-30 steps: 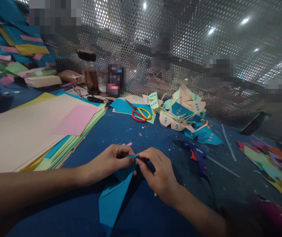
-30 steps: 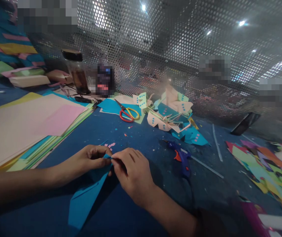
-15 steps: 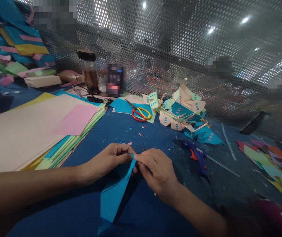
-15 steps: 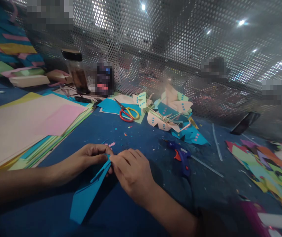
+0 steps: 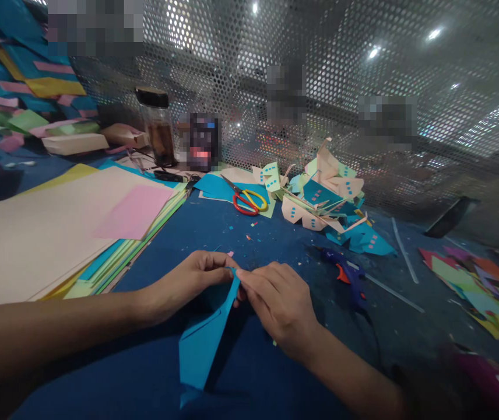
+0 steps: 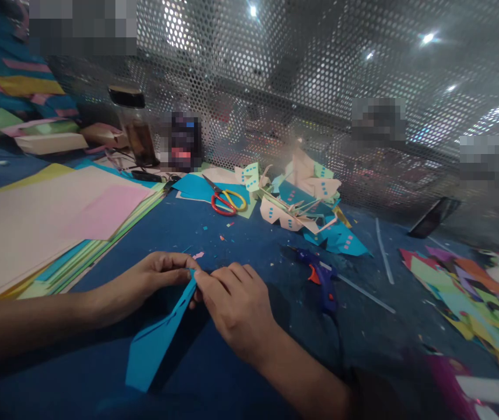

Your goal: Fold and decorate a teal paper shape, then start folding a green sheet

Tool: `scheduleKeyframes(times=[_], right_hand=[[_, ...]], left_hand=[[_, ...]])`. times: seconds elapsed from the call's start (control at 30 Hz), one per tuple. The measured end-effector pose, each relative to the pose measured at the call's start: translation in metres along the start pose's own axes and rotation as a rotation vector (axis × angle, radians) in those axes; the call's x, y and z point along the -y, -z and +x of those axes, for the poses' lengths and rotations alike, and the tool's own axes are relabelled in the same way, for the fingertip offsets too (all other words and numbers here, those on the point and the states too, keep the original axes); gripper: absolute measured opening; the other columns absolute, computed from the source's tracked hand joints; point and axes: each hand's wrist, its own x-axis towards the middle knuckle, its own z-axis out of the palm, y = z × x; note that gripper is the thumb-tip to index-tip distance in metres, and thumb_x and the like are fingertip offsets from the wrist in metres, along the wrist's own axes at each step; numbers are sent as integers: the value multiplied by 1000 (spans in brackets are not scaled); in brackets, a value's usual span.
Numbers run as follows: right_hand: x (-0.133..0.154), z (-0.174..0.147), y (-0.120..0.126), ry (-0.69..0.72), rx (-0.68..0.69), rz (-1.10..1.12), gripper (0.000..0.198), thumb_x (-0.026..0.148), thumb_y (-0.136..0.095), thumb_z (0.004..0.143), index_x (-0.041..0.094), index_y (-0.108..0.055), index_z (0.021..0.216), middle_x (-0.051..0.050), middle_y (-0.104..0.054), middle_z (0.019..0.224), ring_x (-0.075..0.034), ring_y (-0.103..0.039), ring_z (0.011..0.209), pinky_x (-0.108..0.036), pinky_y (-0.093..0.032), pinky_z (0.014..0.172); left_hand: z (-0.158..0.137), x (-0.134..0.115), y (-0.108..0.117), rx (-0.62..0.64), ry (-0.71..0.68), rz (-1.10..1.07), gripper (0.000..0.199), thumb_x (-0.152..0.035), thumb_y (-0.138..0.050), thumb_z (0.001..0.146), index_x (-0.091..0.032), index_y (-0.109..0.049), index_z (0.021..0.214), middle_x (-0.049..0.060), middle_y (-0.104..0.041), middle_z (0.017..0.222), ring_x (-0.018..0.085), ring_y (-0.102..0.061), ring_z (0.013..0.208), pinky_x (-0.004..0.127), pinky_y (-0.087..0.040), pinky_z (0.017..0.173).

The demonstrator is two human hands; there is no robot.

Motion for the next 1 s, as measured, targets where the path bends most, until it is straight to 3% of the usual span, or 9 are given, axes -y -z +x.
scheduleKeyframes(times=[0.47, 0.77, 0.87, 1.0], right_hand=[[1, 0, 2, 20, 30, -88, 28, 15, -50, 101, 15, -64, 126, -6, -73, 92, -21, -61, 81, -36, -45, 72], [0, -1, 0, 15, -15, -69, 27, 14, -55, 100, 14, -64, 125, -5, -74, 91, -20, -62, 81, -35, -45, 73], [1, -2, -4, -75, -39, 36, 21, 17, -55, 101, 18, -65, 119, -3, -74, 92, -19, -64, 83, -34, -46, 76], [6, 2, -5, -416, -59, 304, 12, 27, -56, 101, 21, -65, 106, -2, -72, 93, -16, -67, 85, -30, -48, 77]], left_hand=[[1, -1, 2, 17, 0, -97, 16, -28, -70, 83, -13, -73, 87, 8, -77, 78, 18, -71, 72, 27, -54, 71], [2, -2, 3, -13, -41, 78, 24, -33, -83, 77, -14, -71, 85, 4, -75, 84, 15, -67, 77, 25, -50, 76], [2, -2, 3, 10, -43, 91, 23, -34, -81, 80, -14, -70, 86, 6, -76, 85, 16, -68, 79, 27, -51, 78], [2, 0, 3, 46, -57, 55, 27, -30, -77, 84, -15, -63, 102, 7, -76, 90, 18, -70, 82, 33, -52, 82]])
